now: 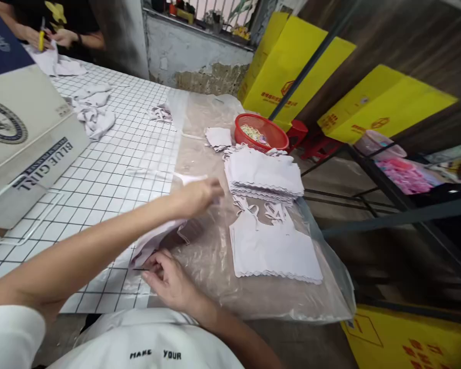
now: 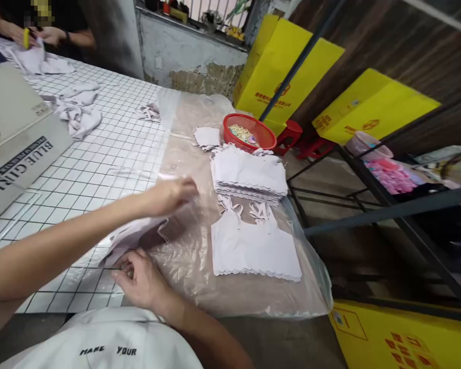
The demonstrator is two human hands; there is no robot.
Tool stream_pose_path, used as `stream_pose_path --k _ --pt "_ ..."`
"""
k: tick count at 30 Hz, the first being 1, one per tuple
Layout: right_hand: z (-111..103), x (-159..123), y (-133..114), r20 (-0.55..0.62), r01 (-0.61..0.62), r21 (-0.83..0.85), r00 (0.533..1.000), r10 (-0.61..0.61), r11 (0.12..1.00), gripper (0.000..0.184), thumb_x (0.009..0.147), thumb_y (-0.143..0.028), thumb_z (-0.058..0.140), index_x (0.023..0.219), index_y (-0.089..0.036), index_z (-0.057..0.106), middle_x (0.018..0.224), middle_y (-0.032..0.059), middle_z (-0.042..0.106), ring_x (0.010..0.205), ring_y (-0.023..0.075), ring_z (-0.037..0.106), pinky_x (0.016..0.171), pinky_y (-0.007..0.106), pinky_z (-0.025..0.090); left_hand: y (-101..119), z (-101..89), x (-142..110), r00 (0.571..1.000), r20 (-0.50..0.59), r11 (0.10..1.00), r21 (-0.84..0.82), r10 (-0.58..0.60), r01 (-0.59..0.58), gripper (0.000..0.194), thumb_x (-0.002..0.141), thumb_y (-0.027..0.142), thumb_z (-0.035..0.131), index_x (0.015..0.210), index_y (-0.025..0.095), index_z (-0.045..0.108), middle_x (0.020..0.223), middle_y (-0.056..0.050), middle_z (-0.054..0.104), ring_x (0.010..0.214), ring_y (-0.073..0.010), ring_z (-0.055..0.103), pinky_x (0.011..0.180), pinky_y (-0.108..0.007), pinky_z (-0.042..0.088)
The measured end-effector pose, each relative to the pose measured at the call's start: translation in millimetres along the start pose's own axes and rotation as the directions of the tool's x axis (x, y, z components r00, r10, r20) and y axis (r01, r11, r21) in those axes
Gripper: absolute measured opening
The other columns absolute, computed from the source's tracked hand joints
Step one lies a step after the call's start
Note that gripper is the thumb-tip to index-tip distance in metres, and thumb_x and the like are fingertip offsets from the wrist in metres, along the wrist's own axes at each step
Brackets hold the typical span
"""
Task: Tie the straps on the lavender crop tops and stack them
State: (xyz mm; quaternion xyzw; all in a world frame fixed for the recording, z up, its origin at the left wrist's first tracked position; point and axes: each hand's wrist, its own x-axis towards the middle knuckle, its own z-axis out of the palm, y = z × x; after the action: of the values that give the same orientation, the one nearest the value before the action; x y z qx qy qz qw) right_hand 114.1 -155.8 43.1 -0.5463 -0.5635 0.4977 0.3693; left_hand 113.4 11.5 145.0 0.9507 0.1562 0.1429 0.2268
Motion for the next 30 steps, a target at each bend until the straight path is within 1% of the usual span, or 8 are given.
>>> stream_pose_path --k 4,7,11,14,18,24,27,30 --pt "-34 -15 3 0.107 0.054 -0.158 0.994 -0.038 0.986 0.007 0.085 -0.016 0.061 0.084 -0.021 0.066 0.084 0.0003 0.064 0.07 0.0127 0.061 0.065 0.024 0.051 -5 50.0 -51 0.985 0.142 0.992 0.06 0.102 -0.111 0.017 0.082 0.007 0.052 0.088 0.016 0.064 0.102 -0.011 0.064 0.083 -0.0225 0.061 0.073 -0.035 0.05" --pt "-76 -22 14 -0.047 0.058 -0.296 0.996 -0.075 0.953 0.013 0.092 -0.018 0.055 0.087 -0.022 0.066 0.084 0.0018 0.065 0.076 0.0157 0.062 0.07 0.028 0.052 -9 60.2 -122 0.995 -0.024 0.992 0.089 -0.092 0.094 0.014 0.091 0.016 0.047 0.087 0.018 0.06 0.09 -0.008 0.061 0.077 -0.0214 0.058 0.067 -0.034 0.049" --pt "-124 -17 43 -0.322 -0.024 -0.651 0.914 -0.247 0.759 0.017 0.092 -0.022 0.054 0.106 -0.022 0.062 0.101 0.0098 0.063 0.095 0.0258 0.061 0.082 0.041 0.053 -9 78.2 -198 0.882 -0.302 0.915 0.07 -0.361 0.398 0.019 0.093 0.039 0.054 0.099 0.02 0.055 0.096 -0.008 0.059 0.079 -0.0224 0.058 0.06 -0.032 0.05" --pt "-144 -6 62 -0.311 -0.036 -0.812 0.872 -0.379 0.583 0.028 0.09 -0.021 0.055 0.118 -0.022 0.058 0.106 0.012 0.06 0.099 0.0294 0.059 0.082 0.045 0.053 -3 102.0 -216 0.815 -0.385 0.875 0.038 -0.434 0.484 0.029 0.09 0.042 0.06 0.109 0.021 0.052 0.1 -0.009 0.059 0.084 -0.025 0.06 0.066 -0.036 0.054" --pt "-156 7 78 -0.199 0.055 -0.885 0.852 -0.484 0.461 0.019 0.092 -0.022 0.053 0.11 -0.022 0.06 0.098 0.0103 0.06 0.09 0.0276 0.06 0.074 0.041 0.054 0 116.9 -207 0.765 -0.386 0.835 -0.027 -0.516 0.55 0.012 0.092 0.027 0.049 0.101 0.022 0.054 0.097 -0.009 0.06 0.083 -0.0245 0.062 0.067 -0.036 0.054" --pt "-161 10 88 -0.196 0.075 -0.895 0.821 -0.536 0.44 0.02 0.099 -0.021 0.043 0.094 -0.023 0.062 0.083 0.0049 0.062 0.078 0.0208 0.061 0.067 0.033 0.05 -27 59.6 -189 0.812 -0.029 0.803 -0.171 -0.583 0.57 0.025 0.089 0.032 0.053 0.111 0.022 0.059 0.086 -0.004 0.068 0.07 -0.018 0.063 0.062 -0.029 0.05" --pt "-159 10 89 -0.229 0.071 -0.878 0.807 -0.544 0.474 0.022 0.1 -0.023 0.041 0.095 -0.022 0.063 0.083 0.0044 0.063 0.078 0.0184 0.063 0.067 0.03 0.049 -65 1.7 -158 0.754 -0.077 0.758 -0.081 -0.652 0.647 0.05 0.09 0.033 0.05 0.138 0.019 0.046 0.093 -0.006 0.072 0.072 -0.0184 0.065 0.066 -0.03 0.049" --pt "-159 11 89 -0.271 0.076 -0.841 0.798 -0.538 0.536 0.023 0.101 -0.025 0.04 0.098 -0.021 0.062 0.087 0.0049 0.065 0.079 0.0182 0.065 0.068 0.029 0.049 -115 -57.7 -110 0.623 -0.228 0.628 0.062 -0.748 0.776 0.064 0.091 0.031 0.052 0.15 0.014 0.031 0.099 -0.009 0.073 0.078 -0.0211 0.065 0.07 -0.032 0.048"
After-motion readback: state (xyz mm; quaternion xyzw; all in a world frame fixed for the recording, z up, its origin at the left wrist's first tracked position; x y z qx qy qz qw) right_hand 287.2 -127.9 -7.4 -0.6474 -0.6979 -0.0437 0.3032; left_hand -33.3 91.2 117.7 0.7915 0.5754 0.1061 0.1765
